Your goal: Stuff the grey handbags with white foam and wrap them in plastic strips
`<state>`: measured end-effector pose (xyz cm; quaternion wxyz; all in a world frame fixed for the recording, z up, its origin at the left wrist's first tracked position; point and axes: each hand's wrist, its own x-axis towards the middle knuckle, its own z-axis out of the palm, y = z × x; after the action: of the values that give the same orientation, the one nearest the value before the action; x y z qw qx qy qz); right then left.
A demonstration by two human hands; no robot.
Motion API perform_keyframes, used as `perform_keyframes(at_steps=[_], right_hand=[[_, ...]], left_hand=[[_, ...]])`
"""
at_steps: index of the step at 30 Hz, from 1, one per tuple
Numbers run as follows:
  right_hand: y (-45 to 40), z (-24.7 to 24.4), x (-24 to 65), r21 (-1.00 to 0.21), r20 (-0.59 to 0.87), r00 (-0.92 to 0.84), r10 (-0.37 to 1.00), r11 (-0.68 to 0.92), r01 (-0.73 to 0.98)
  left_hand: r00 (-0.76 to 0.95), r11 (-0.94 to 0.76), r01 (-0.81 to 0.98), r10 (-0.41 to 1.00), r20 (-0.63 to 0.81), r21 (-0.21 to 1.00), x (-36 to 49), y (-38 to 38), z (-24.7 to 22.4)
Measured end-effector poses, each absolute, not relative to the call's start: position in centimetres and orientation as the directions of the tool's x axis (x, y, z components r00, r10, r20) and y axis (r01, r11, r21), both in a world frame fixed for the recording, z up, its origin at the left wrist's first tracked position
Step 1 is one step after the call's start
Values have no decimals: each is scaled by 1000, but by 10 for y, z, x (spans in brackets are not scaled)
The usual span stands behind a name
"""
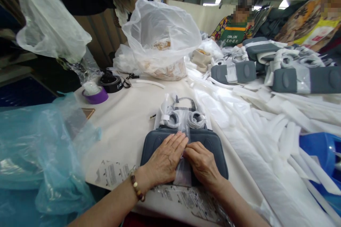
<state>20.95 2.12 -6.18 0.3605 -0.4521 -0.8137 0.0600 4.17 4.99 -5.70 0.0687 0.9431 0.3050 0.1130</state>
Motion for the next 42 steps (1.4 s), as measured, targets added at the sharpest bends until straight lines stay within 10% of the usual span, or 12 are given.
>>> perform_keyframes(at_steps=[10,15,19,24,35,42], right_hand=[[19,-74,206,-430,535,-244,809,509,746],[17,-76,202,-423,562,-239,792,524,739],[16,-77,201,-418,584,-222,781,523,743],[16,-79,201,-412,612,-188,768,513,753],[4,-47,219,-525,611,86,787,322,788],[-79,-13,387,-456,768,453,453,-111,883]], left_hand=[[823,-775,513,567,47,369,33,57,-45],[698,-717,504,667,262,481,31,53,-40],[625,-819,525,556,549,231,32,30,-50],[754,-856,512,405,516,-76,35,9,-68],[790,-826,540,429,438,-165,37,9,-69],[706,-880,474,354,613,-37,23,33,-113]])
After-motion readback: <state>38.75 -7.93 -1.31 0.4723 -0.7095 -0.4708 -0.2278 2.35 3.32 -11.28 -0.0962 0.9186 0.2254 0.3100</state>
